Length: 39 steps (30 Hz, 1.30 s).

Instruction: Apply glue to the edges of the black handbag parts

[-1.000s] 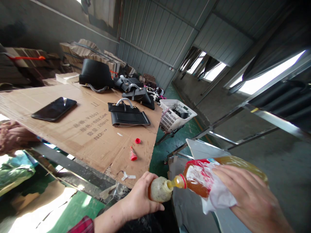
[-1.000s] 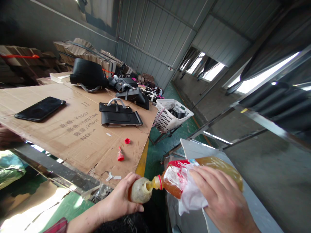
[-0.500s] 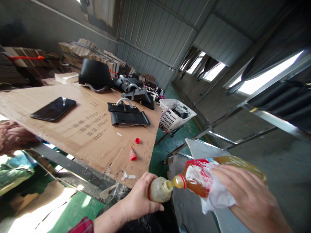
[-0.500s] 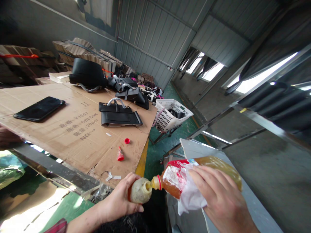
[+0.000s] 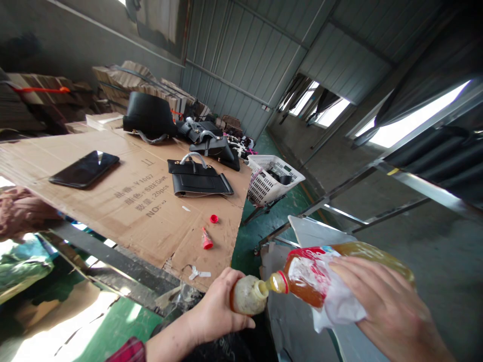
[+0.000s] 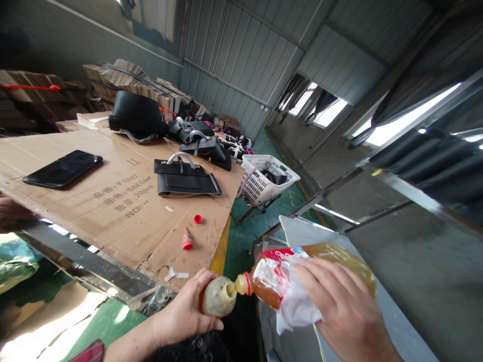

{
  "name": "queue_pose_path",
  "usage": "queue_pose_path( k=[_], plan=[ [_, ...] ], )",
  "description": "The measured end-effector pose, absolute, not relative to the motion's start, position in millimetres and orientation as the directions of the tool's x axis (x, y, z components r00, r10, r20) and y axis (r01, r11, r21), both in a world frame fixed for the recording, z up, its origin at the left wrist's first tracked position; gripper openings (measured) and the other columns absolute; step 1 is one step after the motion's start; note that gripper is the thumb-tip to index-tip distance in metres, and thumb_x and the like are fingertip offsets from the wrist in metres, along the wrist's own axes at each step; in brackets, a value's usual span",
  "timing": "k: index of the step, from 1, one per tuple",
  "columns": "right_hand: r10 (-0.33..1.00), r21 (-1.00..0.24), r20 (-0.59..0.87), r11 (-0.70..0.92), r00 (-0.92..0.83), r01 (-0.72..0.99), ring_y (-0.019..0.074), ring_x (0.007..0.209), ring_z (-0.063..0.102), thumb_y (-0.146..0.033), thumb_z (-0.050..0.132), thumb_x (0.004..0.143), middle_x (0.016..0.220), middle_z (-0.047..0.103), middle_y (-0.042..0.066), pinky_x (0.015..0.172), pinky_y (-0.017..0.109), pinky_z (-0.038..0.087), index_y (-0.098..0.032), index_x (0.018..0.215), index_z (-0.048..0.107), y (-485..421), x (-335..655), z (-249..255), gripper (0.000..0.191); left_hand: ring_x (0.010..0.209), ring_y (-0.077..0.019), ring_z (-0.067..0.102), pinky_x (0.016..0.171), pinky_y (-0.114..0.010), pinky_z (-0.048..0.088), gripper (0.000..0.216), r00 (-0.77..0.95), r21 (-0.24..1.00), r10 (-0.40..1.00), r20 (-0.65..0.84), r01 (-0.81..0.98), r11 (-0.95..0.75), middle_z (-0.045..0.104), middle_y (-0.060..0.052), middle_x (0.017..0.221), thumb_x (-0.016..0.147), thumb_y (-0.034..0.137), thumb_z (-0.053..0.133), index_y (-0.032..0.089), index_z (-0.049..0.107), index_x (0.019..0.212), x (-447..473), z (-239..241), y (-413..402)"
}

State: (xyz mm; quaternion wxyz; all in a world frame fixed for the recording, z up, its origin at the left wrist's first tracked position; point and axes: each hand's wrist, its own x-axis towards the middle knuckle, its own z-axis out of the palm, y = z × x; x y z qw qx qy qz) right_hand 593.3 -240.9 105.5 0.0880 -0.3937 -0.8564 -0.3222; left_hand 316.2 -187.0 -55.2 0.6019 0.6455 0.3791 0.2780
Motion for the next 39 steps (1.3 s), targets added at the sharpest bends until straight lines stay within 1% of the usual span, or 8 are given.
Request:
queue_pose_path(
  k=[6,12,18,24,32,39],
  plan=[
    [0.635,0.463,0.433,0.453,-0.640,0.762,0.0272,0.100,0.065,0.000,0.045,0.089,0.105,0.072,0.012,0.093,0.043,0.045,-0.014,0.117,0.063,-242.9,586.0,102.8,0.036,0.101,-0.0252,0.056,0.090,-0.036,0.044,0.067,0.557,0.989,0.826,-0.091,0.149,0.008,0.057,-0.006,0.108,0.046,0.015,0.092,0.015,0.061,0.105,315.2,-55.8,-187.5],
    [0.634,0.460,0.429,0.459,-0.643,0.760,0.0281,0.102,0.065,0.001,0.046,0.088,0.108,0.071,0.014,0.095,0.043,0.044,-0.013,0.116,0.063,-242.6,586.3,101.7,0.036,0.100,-0.0255,0.056,0.089,-0.036,0.045,0.068,0.548,0.990,0.833,-0.079,0.143,0.000,0.057,-0.006,0.106,0.045,0.016,0.093,0.015,0.061,0.105,315.5,-59.3,-186.8],
    [0.638,0.460,0.424,0.460,-0.643,0.760,0.0272,0.102,0.064,-0.001,0.045,0.090,0.108,0.070,0.013,0.095,0.043,0.044,-0.013,0.117,0.063,-241.3,585.1,100.5,0.034,0.101,-0.0250,0.056,0.090,-0.036,0.044,0.068,0.559,0.991,0.826,-0.067,0.135,-0.011,0.057,-0.005,0.107,0.047,0.018,0.093,0.016,0.060,0.106,315.3,-59.6,-186.7],
    [0.641,0.425,0.457,0.451,-0.616,0.785,0.0265,0.102,0.064,-0.003,0.044,0.093,0.107,0.071,0.013,0.096,0.043,0.044,-0.014,0.116,0.064,-241.6,583.9,98.1,0.032,0.101,-0.0256,0.055,0.090,-0.037,0.044,0.068,0.564,0.992,0.823,-0.068,0.128,-0.006,0.056,-0.007,0.108,0.047,0.018,0.092,0.014,0.060,0.107,316.3,-58.7,-186.9],
    [0.622,0.467,0.434,0.464,-0.652,0.753,0.0272,0.101,0.063,-0.002,0.046,0.093,0.104,0.071,0.014,0.092,0.043,0.045,-0.012,0.115,0.063,-240.6,585.5,99.0,0.030,0.100,-0.0257,0.055,0.089,-0.037,0.043,0.069,0.569,0.992,0.820,-0.068,0.128,-0.006,0.056,-0.006,0.107,0.047,0.018,0.093,0.014,0.059,0.107,315.7,-58.6,-186.6],
    [0.618,0.472,0.440,0.457,-0.651,0.754,0.0263,0.100,0.063,-0.005,0.046,0.095,0.105,0.071,0.012,0.091,0.042,0.045,-0.016,0.114,0.063,-239.9,588.2,98.0,0.028,0.102,-0.0258,0.055,0.091,-0.037,0.043,0.069,0.569,0.993,0.820,-0.063,0.122,-0.008,0.056,-0.006,0.108,0.048,0.019,0.092,0.015,0.059,0.108,316.9,-62.7,-185.9]
  ],
)
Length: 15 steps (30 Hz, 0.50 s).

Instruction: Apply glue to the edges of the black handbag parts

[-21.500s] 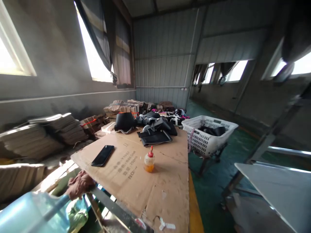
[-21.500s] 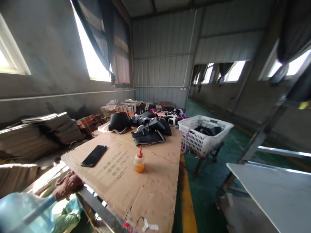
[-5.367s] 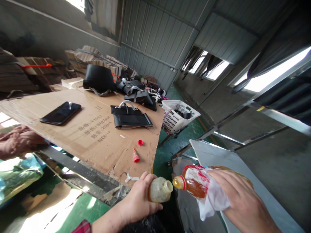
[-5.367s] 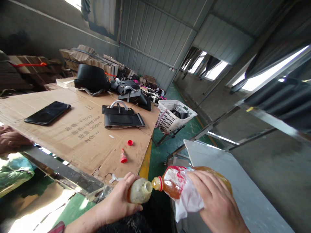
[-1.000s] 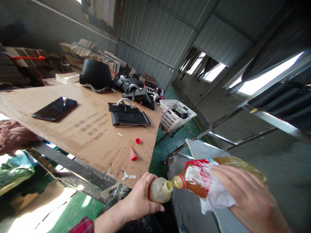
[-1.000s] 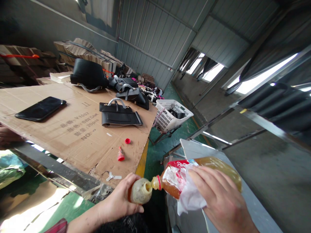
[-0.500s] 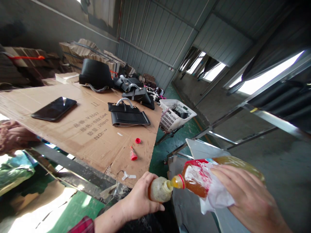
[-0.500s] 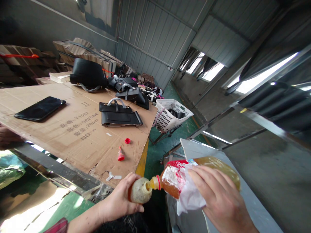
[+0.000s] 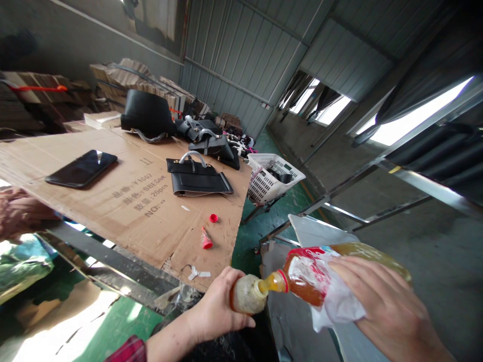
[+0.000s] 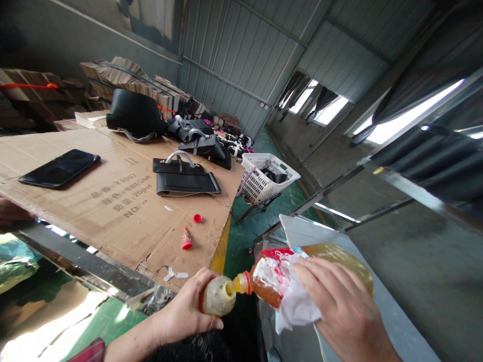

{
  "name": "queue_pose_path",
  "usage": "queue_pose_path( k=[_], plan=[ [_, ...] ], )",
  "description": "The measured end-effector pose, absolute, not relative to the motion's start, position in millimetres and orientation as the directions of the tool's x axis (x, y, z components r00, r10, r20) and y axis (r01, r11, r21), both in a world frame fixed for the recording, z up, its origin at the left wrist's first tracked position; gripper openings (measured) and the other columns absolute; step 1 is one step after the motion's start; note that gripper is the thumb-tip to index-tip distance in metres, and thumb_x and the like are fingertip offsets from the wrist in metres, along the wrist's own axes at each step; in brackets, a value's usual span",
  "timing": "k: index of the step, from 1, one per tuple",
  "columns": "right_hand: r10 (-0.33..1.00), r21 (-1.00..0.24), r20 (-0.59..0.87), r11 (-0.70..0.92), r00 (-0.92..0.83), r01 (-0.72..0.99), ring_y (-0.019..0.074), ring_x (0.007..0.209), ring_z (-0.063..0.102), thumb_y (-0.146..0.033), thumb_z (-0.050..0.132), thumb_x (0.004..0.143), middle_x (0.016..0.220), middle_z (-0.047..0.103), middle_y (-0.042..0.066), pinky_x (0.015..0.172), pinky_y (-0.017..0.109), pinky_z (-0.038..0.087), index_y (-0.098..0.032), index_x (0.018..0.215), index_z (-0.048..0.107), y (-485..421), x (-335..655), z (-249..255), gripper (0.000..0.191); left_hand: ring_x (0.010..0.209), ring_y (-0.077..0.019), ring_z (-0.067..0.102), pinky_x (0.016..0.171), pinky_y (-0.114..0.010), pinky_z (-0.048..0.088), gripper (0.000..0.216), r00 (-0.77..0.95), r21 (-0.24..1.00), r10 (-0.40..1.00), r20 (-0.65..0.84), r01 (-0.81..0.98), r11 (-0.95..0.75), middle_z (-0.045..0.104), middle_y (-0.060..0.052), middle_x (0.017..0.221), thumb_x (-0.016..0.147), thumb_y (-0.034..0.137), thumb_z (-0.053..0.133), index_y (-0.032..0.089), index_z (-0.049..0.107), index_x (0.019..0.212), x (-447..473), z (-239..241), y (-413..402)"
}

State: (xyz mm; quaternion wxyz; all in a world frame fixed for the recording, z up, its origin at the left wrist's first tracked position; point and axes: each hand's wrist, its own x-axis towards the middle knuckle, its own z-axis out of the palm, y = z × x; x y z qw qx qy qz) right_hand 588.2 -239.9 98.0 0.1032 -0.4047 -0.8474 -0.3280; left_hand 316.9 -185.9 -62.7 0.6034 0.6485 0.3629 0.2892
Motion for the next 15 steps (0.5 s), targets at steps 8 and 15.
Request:
queue_pose_path(
  k=[8,15],
  plan=[
    [0.636,0.457,0.430,0.460,-0.641,0.762,0.0274,0.103,0.061,-0.002,0.047,0.093,0.107,0.069,0.014,0.092,0.044,0.045,-0.013,0.117,0.062,-241.4,593.5,93.3,0.031,0.101,-0.0260,0.055,0.090,-0.038,0.043,0.069,0.571,0.994,0.819,-0.061,0.112,-0.004,0.056,-0.007,0.108,0.047,0.020,0.093,0.014,0.059,0.108,318.7,-64.2,-185.5],
    [0.643,0.421,0.444,0.466,-0.624,0.778,0.0279,0.103,0.061,-0.004,0.047,0.093,0.108,0.068,0.014,0.093,0.044,0.044,-0.013,0.119,0.060,-242.2,594.6,88.6,0.031,0.101,-0.0261,0.055,0.089,-0.037,0.043,0.066,0.564,0.995,0.823,-0.071,0.100,0.017,0.057,-0.007,0.106,0.047,0.019,0.092,0.014,0.060,0.105,317.4,-61.6,-186.2]
  ],
)
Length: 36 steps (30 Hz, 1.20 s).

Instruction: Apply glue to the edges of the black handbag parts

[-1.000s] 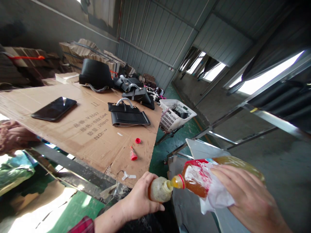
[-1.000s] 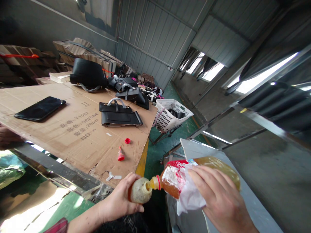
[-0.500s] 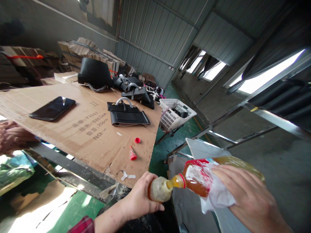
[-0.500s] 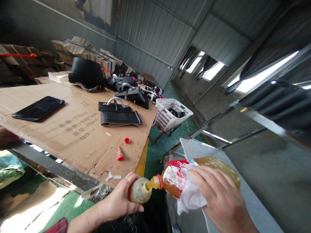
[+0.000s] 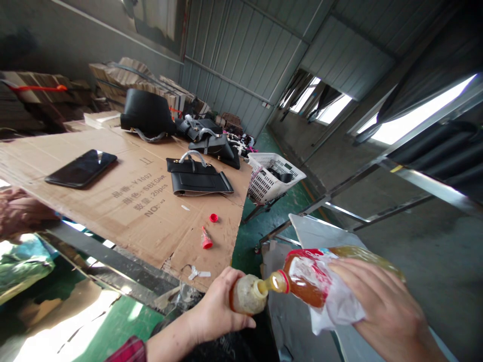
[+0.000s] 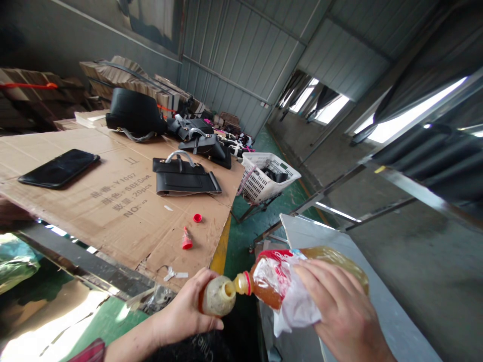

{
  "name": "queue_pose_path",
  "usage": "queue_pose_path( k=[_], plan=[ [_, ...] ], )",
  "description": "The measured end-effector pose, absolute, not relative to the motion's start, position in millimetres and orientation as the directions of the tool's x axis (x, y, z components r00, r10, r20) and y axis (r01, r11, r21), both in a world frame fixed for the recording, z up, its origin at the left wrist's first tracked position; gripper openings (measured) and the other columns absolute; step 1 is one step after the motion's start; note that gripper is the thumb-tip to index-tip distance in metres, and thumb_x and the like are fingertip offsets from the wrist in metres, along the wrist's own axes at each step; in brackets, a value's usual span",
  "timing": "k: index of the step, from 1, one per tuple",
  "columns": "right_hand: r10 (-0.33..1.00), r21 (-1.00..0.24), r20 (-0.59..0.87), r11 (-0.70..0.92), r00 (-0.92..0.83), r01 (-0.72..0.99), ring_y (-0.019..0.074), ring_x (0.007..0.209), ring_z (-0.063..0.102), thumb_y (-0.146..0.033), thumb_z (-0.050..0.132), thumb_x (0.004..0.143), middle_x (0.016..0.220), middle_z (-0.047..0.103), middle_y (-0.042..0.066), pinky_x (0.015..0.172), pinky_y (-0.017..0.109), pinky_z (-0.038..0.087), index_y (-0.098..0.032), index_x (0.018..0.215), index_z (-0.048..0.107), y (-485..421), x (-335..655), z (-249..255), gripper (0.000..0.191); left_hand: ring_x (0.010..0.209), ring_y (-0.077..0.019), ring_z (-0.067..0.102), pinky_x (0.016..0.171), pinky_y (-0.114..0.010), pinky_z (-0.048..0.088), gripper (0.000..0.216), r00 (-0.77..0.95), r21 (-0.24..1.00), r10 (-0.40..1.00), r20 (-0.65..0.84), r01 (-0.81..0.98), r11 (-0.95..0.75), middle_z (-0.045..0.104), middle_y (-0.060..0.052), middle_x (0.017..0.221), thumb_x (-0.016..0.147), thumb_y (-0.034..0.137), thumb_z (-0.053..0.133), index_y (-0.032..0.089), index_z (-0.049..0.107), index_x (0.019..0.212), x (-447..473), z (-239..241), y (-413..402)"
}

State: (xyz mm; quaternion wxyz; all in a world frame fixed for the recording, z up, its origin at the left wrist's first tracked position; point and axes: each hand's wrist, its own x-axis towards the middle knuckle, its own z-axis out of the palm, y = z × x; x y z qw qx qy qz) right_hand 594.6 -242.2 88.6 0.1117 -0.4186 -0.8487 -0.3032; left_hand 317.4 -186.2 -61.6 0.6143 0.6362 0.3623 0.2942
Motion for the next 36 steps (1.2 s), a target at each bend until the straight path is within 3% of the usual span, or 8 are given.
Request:
queue_pose_path(
  k=[36],
  plan=[
    [0.640,0.414,0.460,0.459,-0.616,0.786,0.0266,0.100,0.063,-0.004,0.049,0.083,0.105,0.071,0.011,0.093,0.041,0.045,-0.014,0.117,0.062,-243,600,71,0.038,0.102,-0.0268,0.054,0.091,-0.037,0.042,0.067,0.558,0.998,0.829,-0.038,0.063,0.004,0.057,-0.008,0.108,0.048,0.022,0.092,0.014,0.059,0.107,315,-65,-187]
  ],
)
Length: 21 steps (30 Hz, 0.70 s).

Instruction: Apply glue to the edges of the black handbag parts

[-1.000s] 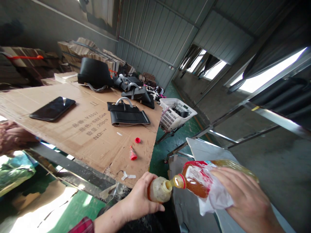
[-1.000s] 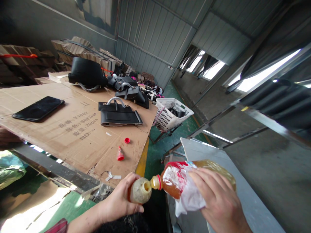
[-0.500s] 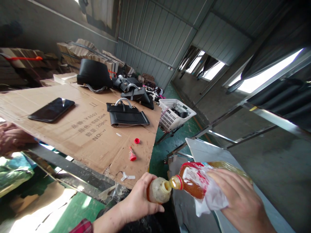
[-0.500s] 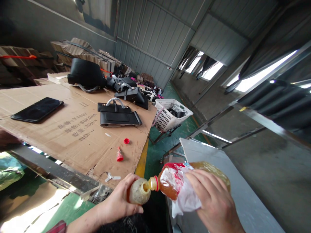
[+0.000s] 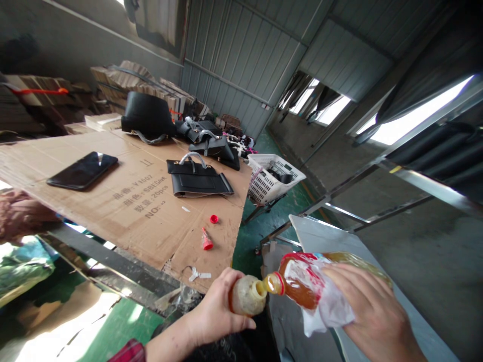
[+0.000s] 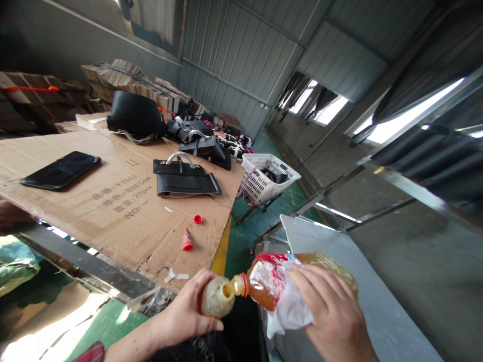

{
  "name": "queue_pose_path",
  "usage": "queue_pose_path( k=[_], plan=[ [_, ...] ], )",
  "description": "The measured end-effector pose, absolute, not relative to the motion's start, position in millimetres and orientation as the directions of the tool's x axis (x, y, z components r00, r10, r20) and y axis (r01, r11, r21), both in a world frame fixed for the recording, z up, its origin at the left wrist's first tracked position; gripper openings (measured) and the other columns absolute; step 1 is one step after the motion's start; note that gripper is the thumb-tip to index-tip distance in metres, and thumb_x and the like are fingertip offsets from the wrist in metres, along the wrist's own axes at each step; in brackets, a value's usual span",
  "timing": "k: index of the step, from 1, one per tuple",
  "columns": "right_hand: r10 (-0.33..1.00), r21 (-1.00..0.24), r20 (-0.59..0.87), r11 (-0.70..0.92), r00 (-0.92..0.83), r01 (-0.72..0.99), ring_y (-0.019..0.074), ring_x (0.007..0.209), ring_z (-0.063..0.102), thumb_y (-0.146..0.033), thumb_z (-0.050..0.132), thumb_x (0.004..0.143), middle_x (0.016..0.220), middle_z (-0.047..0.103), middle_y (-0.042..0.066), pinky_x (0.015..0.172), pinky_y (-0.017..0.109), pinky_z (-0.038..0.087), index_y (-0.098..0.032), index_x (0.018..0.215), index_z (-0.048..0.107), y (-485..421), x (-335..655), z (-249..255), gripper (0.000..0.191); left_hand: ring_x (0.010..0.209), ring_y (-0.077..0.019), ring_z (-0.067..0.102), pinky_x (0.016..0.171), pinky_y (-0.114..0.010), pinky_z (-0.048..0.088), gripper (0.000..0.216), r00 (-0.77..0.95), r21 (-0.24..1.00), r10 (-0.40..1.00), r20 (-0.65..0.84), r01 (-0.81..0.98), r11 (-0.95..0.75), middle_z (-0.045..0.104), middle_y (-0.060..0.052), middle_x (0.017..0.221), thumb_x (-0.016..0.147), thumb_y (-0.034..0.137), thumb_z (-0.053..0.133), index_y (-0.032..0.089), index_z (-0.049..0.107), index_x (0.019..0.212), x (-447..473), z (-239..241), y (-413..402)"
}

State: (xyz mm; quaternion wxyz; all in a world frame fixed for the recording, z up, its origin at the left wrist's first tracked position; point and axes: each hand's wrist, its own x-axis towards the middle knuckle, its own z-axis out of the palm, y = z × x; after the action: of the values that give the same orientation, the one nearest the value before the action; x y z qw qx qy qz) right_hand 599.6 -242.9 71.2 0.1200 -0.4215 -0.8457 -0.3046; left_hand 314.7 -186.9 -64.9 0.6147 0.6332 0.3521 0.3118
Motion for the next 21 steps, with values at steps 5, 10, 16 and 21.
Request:
queue_pose_path(
  k=[5,10,16,21],
  plan=[
    [0.639,0.427,0.441,0.469,-0.631,0.773,0.0260,0.101,0.064,-0.006,0.052,0.082,0.108,0.071,0.011,0.094,0.040,0.045,-0.014,0.118,0.063,-243,603,70,0.038,0.103,-0.0264,0.054,0.092,-0.037,0.043,0.067,0.554,0.997,0.831,-0.047,0.070,0.010,0.058,-0.007,0.108,0.048,0.022,0.092,0.015,0.059,0.106,316,-66,-187],
    [0.647,0.390,0.482,0.445,-0.591,0.806,0.0259,0.099,0.065,-0.005,0.051,0.083,0.105,0.071,0.010,0.092,0.040,0.046,-0.015,0.118,0.063,-245,598,69,0.038,0.102,-0.0264,0.055,0.091,-0.037,0.043,0.066,0.559,0.997,0.827,-0.059,0.081,0.016,0.058,-0.007,0.107,0.047,0.022,0.092,0.015,0.059,0.105,316,-63,-188],
    [0.652,0.420,0.447,0.451,-0.612,0.787,0.0262,0.103,0.064,-0.005,0.052,0.082,0.109,0.071,0.010,0.094,0.040,0.046,-0.016,0.122,0.061,-246,608,66,0.042,0.101,-0.0264,0.055,0.090,-0.037,0.043,0.067,0.552,0.998,0.832,-0.052,0.065,0.020,0.058,-0.007,0.106,0.047,0.022,0.092,0.015,0.060,0.104,317,-63,-187],
    [0.658,0.386,0.478,0.438,-0.582,0.812,0.0257,0.102,0.065,-0.005,0.051,0.082,0.108,0.071,0.010,0.093,0.040,0.046,-0.017,0.120,0.062,-247,604,65,0.042,0.102,-0.0269,0.055,0.091,-0.038,0.043,0.067,0.557,0.997,0.829,-0.048,0.070,0.010,0.058,-0.008,0.107,0.048,0.022,0.091,0.014,0.059,0.107,317,-64,-187]
  ],
)
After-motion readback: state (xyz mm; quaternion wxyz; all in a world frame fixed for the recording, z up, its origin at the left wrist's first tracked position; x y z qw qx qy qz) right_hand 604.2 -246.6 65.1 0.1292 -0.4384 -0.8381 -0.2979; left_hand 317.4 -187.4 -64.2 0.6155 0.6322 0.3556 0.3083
